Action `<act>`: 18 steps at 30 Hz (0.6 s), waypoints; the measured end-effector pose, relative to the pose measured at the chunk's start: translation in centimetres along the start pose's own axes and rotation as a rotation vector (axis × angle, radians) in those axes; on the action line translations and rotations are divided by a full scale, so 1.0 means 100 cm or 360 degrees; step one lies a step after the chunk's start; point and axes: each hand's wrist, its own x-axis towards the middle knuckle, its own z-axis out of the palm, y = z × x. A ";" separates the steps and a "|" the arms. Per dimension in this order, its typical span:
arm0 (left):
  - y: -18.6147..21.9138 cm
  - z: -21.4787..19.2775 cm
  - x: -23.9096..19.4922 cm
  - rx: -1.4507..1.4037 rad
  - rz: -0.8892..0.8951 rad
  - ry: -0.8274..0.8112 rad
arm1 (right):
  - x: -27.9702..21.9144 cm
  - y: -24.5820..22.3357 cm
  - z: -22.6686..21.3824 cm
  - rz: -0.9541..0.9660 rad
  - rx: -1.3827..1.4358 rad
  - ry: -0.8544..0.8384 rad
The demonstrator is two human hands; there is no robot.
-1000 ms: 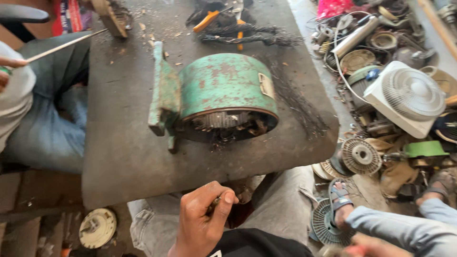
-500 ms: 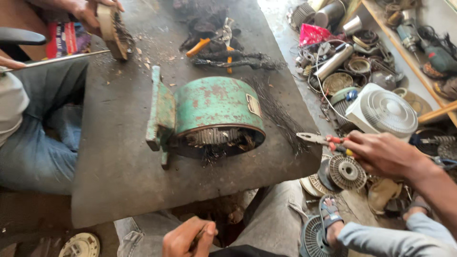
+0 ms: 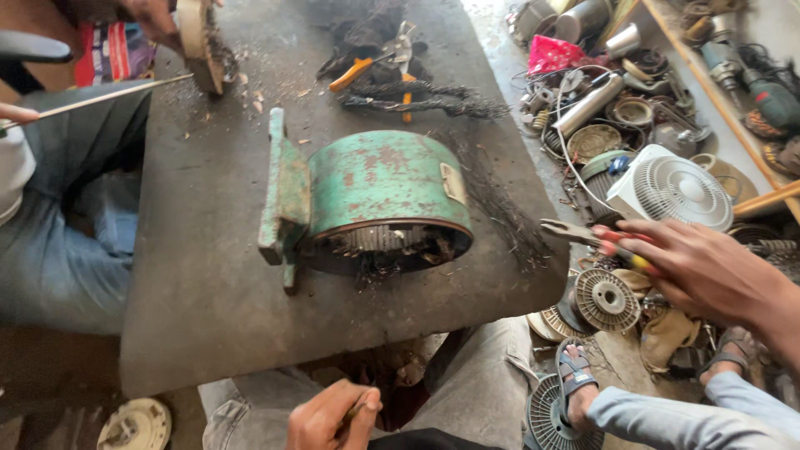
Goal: The person uses a screwdriver and pliers to remove copper wire from the slots of a motor stator. They repeatedly pry out wire segments and place them on the workbench. A second person works on a separate component nearby.
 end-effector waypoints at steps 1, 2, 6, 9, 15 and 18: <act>0.005 -0.004 0.005 -0.0023 -0.0083 -0.0032 | -0.005 -0.005 0.005 -0.0018 -0.0020 0.0080; 0.010 -0.007 0.009 -0.0048 -0.0166 -0.0063 | -0.013 -0.017 0.012 0.0126 0.0064 0.0179; 0.020 -0.013 0.021 0.0042 -0.0775 -0.0167 | -0.025 -0.101 0.043 0.0204 0.0901 0.0841; 0.016 -0.010 0.007 -0.0134 -0.0528 0.0125 | 0.006 -0.188 0.059 -0.0205 0.1527 0.0615; -0.057 -0.004 -0.044 -0.0209 0.0131 0.1140 | 0.134 -0.338 0.001 0.0025 0.1513 0.0371; -0.104 -0.036 -0.075 -0.0305 0.0360 0.0981 | 0.186 -0.387 -0.032 0.0139 0.1593 0.0663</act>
